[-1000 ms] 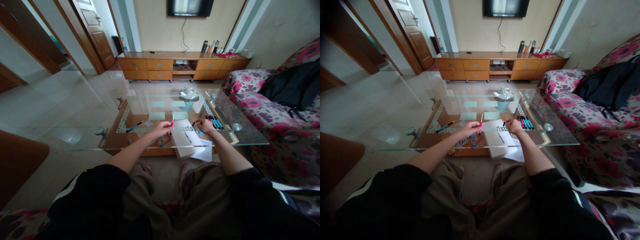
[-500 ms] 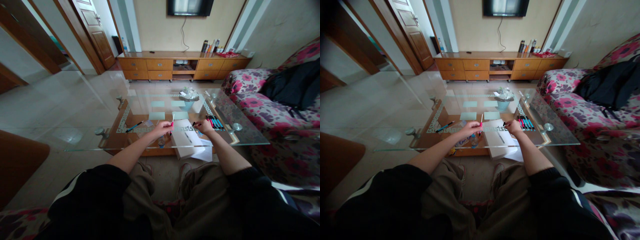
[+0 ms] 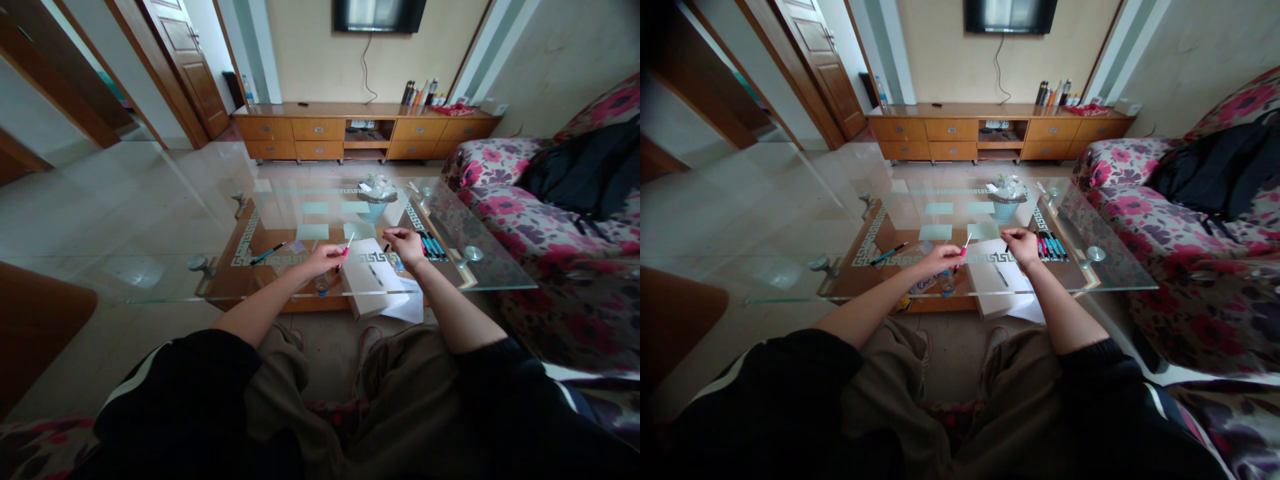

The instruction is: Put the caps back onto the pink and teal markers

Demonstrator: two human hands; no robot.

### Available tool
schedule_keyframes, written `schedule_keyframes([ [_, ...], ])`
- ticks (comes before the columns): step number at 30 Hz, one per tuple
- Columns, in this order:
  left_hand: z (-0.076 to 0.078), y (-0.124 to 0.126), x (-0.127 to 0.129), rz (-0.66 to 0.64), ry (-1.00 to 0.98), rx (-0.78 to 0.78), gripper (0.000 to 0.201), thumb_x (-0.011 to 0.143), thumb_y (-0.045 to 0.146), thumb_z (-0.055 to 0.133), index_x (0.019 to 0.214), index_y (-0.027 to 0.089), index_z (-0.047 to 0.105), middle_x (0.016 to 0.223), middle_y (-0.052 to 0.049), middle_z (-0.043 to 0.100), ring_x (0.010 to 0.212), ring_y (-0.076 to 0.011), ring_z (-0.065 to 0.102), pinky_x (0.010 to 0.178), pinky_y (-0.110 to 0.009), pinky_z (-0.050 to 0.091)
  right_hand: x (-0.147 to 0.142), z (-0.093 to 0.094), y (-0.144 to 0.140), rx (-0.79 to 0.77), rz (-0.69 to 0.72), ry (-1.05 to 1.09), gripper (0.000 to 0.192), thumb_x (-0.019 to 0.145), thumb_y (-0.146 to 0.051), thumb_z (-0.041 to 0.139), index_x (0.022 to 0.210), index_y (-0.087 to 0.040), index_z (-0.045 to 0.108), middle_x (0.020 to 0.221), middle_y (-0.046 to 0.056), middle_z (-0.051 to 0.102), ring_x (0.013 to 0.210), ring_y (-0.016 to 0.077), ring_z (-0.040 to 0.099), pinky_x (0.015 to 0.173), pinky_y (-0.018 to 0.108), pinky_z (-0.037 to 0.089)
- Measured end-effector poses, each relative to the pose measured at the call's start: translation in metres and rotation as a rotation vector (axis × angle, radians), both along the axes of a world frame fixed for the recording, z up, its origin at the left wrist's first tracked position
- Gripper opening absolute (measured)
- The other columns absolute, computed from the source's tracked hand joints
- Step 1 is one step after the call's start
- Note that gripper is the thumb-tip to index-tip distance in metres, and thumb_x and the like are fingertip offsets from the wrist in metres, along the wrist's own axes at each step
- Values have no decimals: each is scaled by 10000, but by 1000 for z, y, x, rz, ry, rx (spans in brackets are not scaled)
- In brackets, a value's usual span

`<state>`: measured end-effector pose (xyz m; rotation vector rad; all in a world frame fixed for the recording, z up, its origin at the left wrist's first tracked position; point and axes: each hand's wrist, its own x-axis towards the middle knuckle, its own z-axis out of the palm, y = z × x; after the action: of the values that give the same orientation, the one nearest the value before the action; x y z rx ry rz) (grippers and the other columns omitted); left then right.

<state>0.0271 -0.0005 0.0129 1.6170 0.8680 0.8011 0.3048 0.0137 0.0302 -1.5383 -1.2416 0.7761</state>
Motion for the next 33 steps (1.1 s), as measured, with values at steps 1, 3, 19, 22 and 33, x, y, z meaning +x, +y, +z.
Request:
schedule_keyframes([
  [1, -1, 1, 0, -7, 9, 9, 336, 793, 440, 775, 795, 113, 700, 735, -30, 669, 664, -118, 566, 636, -234, 423, -7, 1, -1, -15, 44, 109, 376, 713, -397, 766, 977, -128, 760, 829, 63, 751, 601, 127, 578, 567, 254, 476],
  [3, -4, 3, 0, -26, 35, 15, 335, 794, 433, 774, 833, 104, 721, 750, -39, 684, 675, -124, 573, 641, -238, 428, -19, 3, -4, -18, 110, 263, 410, 653, -417, 819, 951, -145, 750, 773, 29, 717, 553, 95, 510, 518, 235, 425],
  [19, -5, 4, -1, -25, 103, 29, 338, 801, 401, 777, 960, 103, 786, 822, -71, 741, 736, -157, 631, 642, -235, 467, -39, 12, -16, -7, 220, 338, 457, 610, -400, 878, 968, -164, 720, 726, -10, 659, 573, 87, 469, 498, 230, 352],
  [22, -6, 4, -1, -27, 100, 28, 337, 803, 400, 776, 962, 103, 786, 819, -73, 743, 730, -156, 633, 638, -234, 470, -39, 12, -16, -5, 232, 331, 460, 613, -398, 876, 973, -157, 719, 736, -6, 663, 595, 93, 493, 520, 234, 375],
  [33, -6, 5, -1, -20, 106, 26, 328, 805, 391, 779, 965, 104, 785, 818, -73, 741, 724, -153, 631, 630, -234, 469, -37, 13, -16, 9, 233, 301, 447, 636, -385, 854, 990, -161, 697, 712, -24, 626, 571, 89, 475, 501, 235, 357],
])
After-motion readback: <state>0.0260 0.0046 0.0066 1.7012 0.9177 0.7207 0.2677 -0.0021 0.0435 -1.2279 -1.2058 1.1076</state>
